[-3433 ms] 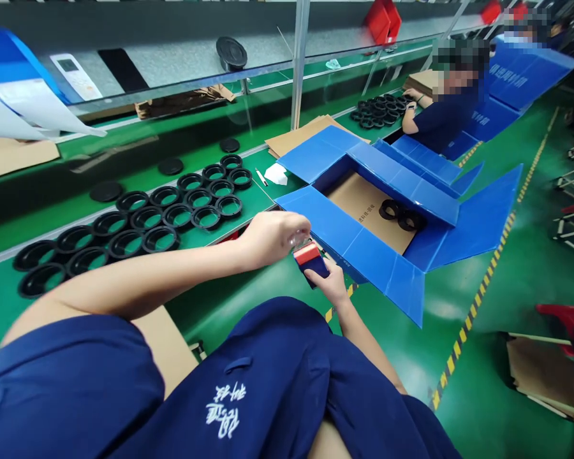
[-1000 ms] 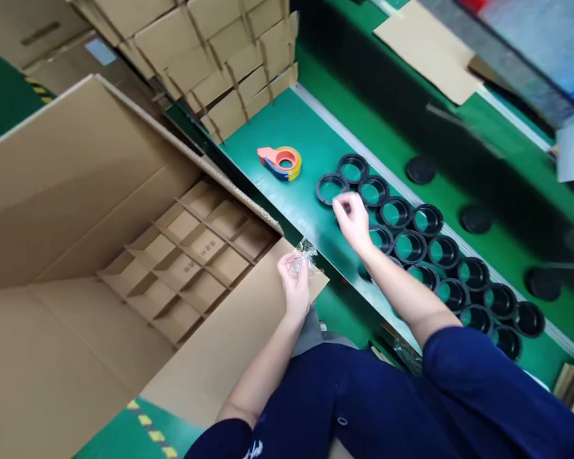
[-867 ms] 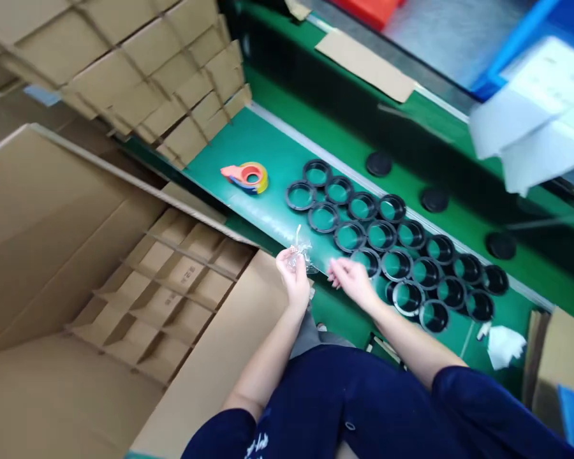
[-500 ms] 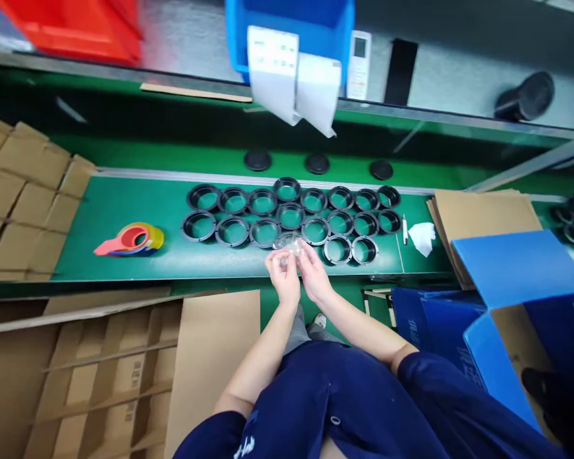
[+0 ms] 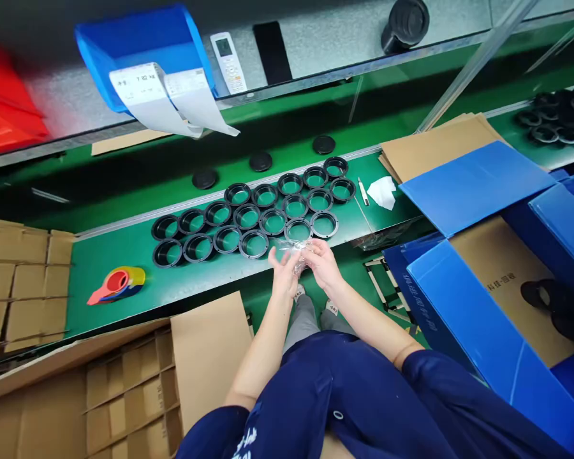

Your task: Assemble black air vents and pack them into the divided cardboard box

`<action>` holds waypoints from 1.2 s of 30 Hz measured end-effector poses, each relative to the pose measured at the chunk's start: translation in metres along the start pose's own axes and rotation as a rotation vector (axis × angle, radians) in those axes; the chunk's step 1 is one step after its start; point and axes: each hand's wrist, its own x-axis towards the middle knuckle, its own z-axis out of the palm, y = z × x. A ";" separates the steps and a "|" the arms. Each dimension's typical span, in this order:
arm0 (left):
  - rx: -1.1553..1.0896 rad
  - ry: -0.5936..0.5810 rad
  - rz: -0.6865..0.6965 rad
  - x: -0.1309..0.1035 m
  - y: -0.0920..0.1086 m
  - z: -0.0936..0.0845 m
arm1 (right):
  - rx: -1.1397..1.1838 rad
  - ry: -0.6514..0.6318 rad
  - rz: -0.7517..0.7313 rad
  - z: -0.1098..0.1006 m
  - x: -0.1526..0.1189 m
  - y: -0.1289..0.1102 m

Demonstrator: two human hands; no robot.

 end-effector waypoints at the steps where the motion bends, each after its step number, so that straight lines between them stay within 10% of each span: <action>1: 0.015 -0.078 -0.066 -0.005 -0.001 0.004 | -0.020 0.013 -0.004 -0.008 0.000 -0.002; 4: 0.110 -0.188 0.004 -0.019 -0.011 0.014 | -0.178 0.053 -0.100 -0.029 0.001 -0.007; 10: 0.303 -0.004 0.262 -0.024 -0.030 0.022 | -0.458 -0.111 -0.238 -0.056 -0.010 -0.007; 15: 0.287 0.057 0.236 -0.006 -0.031 0.016 | -0.204 -0.312 -0.035 -0.068 -0.021 -0.003; 20: 0.380 -0.004 0.286 -0.009 -0.045 0.019 | -0.039 -0.180 -0.004 -0.071 -0.010 0.001; 26: 0.115 -0.238 -0.163 -0.005 -0.054 0.015 | -0.356 0.017 -0.131 -0.086 0.017 0.012; 36: 0.212 0.074 -0.291 0.053 -0.106 0.015 | -0.158 -0.153 -0.014 -0.140 0.029 0.041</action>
